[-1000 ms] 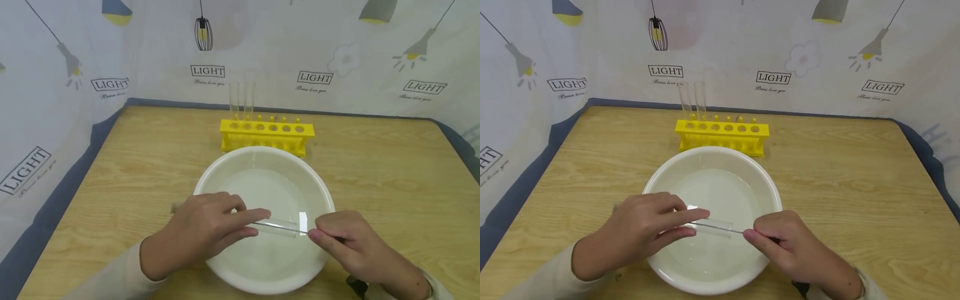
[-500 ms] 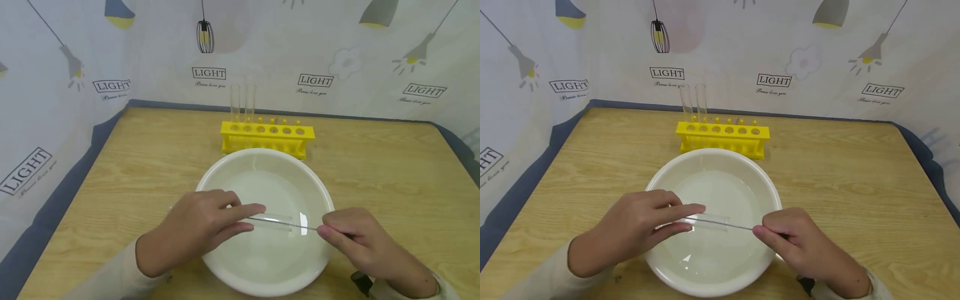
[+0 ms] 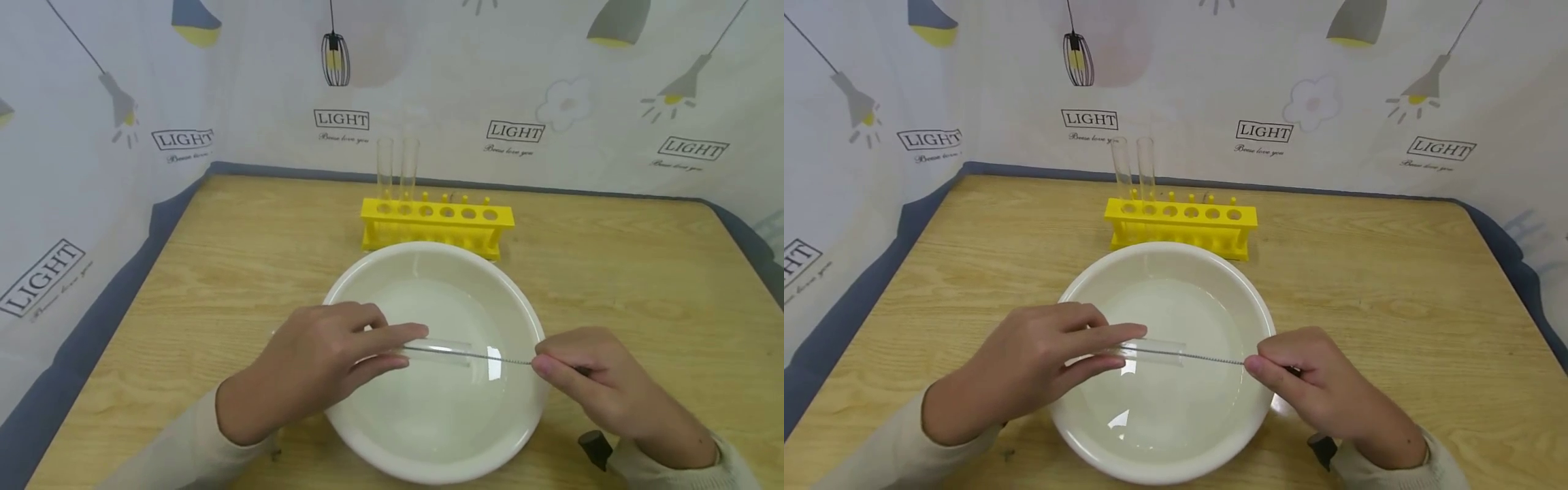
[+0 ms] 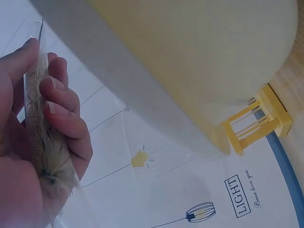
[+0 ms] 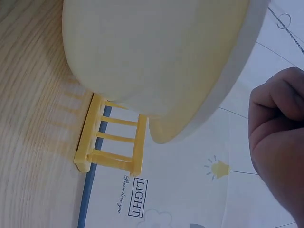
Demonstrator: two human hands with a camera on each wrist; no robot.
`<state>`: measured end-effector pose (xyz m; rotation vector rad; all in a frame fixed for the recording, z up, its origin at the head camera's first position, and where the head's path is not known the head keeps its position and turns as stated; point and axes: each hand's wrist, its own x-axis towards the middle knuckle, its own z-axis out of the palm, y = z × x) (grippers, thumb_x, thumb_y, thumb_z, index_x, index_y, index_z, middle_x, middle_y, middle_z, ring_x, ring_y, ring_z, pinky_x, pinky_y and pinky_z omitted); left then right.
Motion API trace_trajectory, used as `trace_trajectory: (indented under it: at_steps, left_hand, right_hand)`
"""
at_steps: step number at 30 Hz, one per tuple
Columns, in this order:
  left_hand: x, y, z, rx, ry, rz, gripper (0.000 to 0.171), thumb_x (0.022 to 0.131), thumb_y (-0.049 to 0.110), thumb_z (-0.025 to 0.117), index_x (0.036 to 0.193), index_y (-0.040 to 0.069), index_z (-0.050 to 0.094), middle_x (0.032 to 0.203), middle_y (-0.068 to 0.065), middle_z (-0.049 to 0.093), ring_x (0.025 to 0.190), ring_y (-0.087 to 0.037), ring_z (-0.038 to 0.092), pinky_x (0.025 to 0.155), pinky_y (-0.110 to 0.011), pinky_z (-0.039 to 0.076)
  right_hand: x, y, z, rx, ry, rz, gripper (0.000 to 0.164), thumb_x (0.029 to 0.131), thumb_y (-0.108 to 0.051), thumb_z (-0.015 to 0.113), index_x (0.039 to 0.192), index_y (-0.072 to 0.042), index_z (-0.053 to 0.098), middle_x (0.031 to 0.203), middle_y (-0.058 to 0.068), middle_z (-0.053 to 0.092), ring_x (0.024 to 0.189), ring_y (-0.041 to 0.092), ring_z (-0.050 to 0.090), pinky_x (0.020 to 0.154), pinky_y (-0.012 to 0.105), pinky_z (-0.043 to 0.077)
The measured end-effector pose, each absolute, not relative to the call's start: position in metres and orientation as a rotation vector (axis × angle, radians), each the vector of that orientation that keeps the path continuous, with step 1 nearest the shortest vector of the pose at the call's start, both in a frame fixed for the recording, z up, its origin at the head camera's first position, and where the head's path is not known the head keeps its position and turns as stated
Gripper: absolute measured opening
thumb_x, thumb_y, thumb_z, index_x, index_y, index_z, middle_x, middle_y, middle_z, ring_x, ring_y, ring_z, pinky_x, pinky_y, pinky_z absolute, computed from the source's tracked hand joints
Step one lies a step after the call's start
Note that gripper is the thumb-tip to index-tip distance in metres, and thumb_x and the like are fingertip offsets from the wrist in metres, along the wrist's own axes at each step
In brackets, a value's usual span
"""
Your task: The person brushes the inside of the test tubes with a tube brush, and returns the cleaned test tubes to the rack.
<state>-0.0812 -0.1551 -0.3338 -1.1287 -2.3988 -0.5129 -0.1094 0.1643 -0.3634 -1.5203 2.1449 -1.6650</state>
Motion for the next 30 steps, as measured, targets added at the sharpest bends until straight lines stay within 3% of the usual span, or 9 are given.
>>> trace_trajectory:
  at_steps: [15,23,30]
  left_hand:
    - [-0.085,-0.159,-0.331,-1.113,-2.363,-0.533,0.031,0.082,0.035,0.067,0.112,0.028,0.066,0.077,0.01,0.061,0.056,0.0,0.047,0.048,-0.013,0.037]
    - [-0.086,-0.16,-0.331,-1.098,-2.375,-0.541,0.033,0.081,0.033,0.068,0.113,0.028,0.065,0.078,0.01,0.061,0.058,0.0,0.049,0.05,-0.014,0.04]
    - [-0.087,-0.16,-0.333,-1.098,-2.378,-0.528,0.033,0.082,0.034,0.068,0.114,0.027,0.065,0.079,0.01,0.061,0.057,0.0,0.049,0.049,-0.014,0.039]
  right_hand:
    - [-0.12,0.176,-0.362,-1.54,2.02,-1.752,0.028,0.085,0.018,0.045,0.076,-0.006,0.057,0.059,-0.001,0.036,0.054,0.003,0.037,0.046,0.015,0.032]
    - [-0.126,0.181,-0.361,-1.445,1.759,-1.88,0.035,0.086,0.021,0.031,0.063,-0.004,0.036,0.057,0.002,0.028,0.049,0.007,0.029,0.043,0.015,0.026]
    - [-0.13,0.184,-0.362,-1.398,1.581,-1.961,0.036,0.088,0.021,0.022,0.062,-0.002,0.03,0.058,0.003,0.027,0.049,0.01,0.028,0.043,0.018,0.024]
